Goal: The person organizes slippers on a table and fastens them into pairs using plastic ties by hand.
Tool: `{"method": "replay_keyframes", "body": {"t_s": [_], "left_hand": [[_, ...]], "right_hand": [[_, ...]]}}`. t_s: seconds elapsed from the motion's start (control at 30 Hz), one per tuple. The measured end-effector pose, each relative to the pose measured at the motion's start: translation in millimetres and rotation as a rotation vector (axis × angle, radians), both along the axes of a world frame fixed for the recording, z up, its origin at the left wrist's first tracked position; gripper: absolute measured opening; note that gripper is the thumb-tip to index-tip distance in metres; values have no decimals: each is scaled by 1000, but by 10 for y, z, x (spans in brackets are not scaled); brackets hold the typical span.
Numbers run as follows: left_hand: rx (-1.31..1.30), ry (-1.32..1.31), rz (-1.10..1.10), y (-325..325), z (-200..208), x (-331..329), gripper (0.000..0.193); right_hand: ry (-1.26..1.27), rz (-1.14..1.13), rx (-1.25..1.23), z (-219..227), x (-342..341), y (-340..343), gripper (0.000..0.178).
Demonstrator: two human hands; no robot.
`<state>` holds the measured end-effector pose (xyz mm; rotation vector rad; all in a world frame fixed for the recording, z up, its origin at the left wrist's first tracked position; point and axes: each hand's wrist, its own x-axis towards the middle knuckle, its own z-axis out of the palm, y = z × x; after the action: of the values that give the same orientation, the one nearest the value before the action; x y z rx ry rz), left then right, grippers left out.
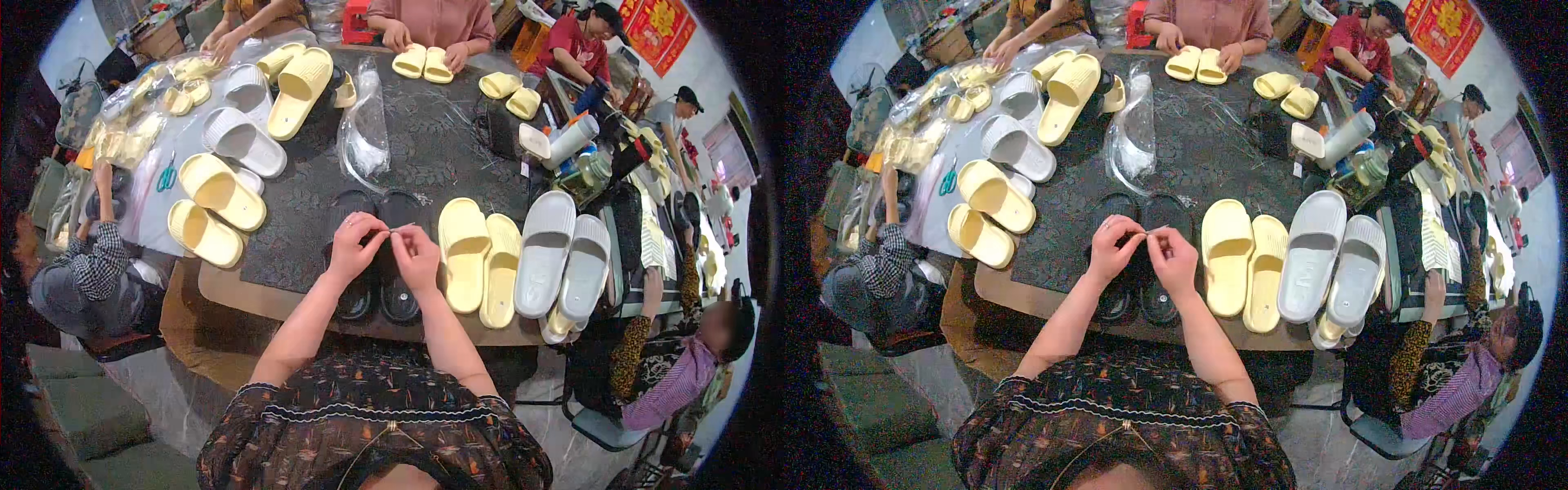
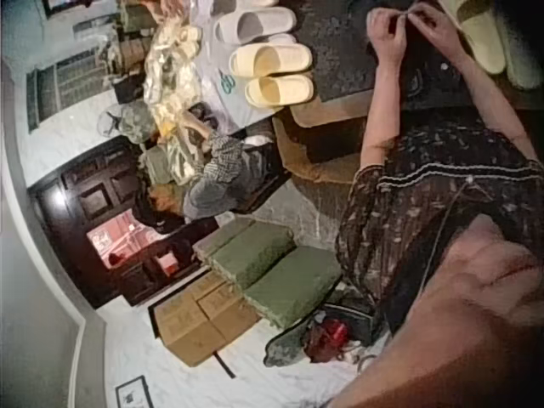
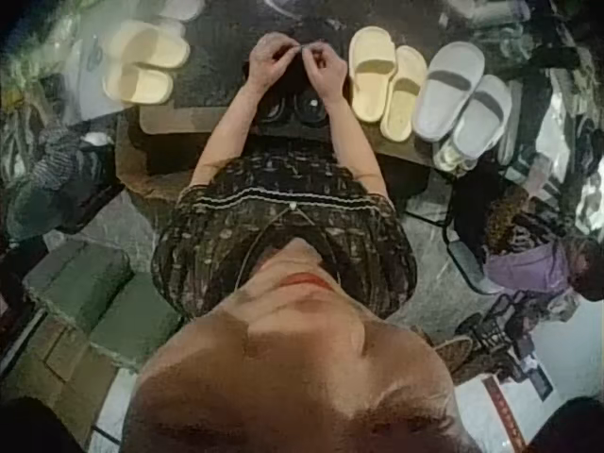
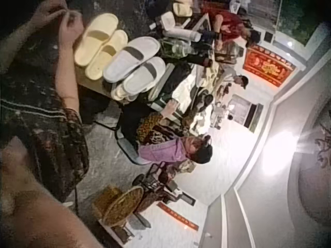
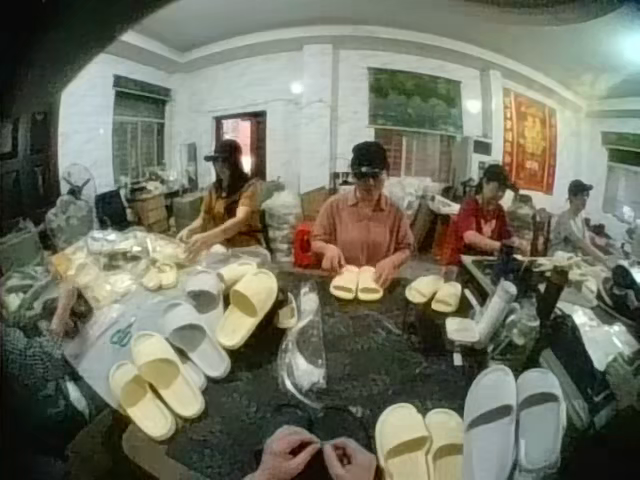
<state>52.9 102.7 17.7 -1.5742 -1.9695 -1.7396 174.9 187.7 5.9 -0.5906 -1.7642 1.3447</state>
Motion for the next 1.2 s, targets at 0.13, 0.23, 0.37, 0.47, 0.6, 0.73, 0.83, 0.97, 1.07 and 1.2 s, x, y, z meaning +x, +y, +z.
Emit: {"method": "replay_keyframes", "body": {"t_s": [0.13, 0.23, 0.37, 0.47, 0.6, 0.73, 0.83, 0.97, 1.07, 1.2], "left_hand": [[7, 12, -22, -5, 12, -10, 7], [10, 2, -37, 20, 38, 12, 5], [-2, 20, -29, -6, 6, -20, 6], [13, 31, -40, 16, -2, -1, 6], [8, 34, -40, 1, -30, -25, 5], [5, 39, -35, 14, -24, -5, 6], [30, 46, -34, 39, -29, 9, 6], [-5, 55, -16, 18, 2, -6, 6], [-8, 58, -17, 34, 13, -1, 7], [-14, 64, -10, 39, 18, 2, 7]], "right_hand": [[62, -83, -52, -35, -20, 34, 4], [101, -78, -46, -104, -12, 72, 5], [22, -23, -19, -16, 1, 20, 6], [100, -85, -130, -74, -3, 103, 6], [24, -11, -38, -37, 19, 36, 6], [110, -59, -134, -25, -7, 49, 7], [99, -63, -145, -110, 7, 107, 6], [48, -16, -66, -99, -5, 75, 6], [132, -79, -219, -95, -13, 129, 5], [45, -28, -37, -79, 0, 80, 8]]}}
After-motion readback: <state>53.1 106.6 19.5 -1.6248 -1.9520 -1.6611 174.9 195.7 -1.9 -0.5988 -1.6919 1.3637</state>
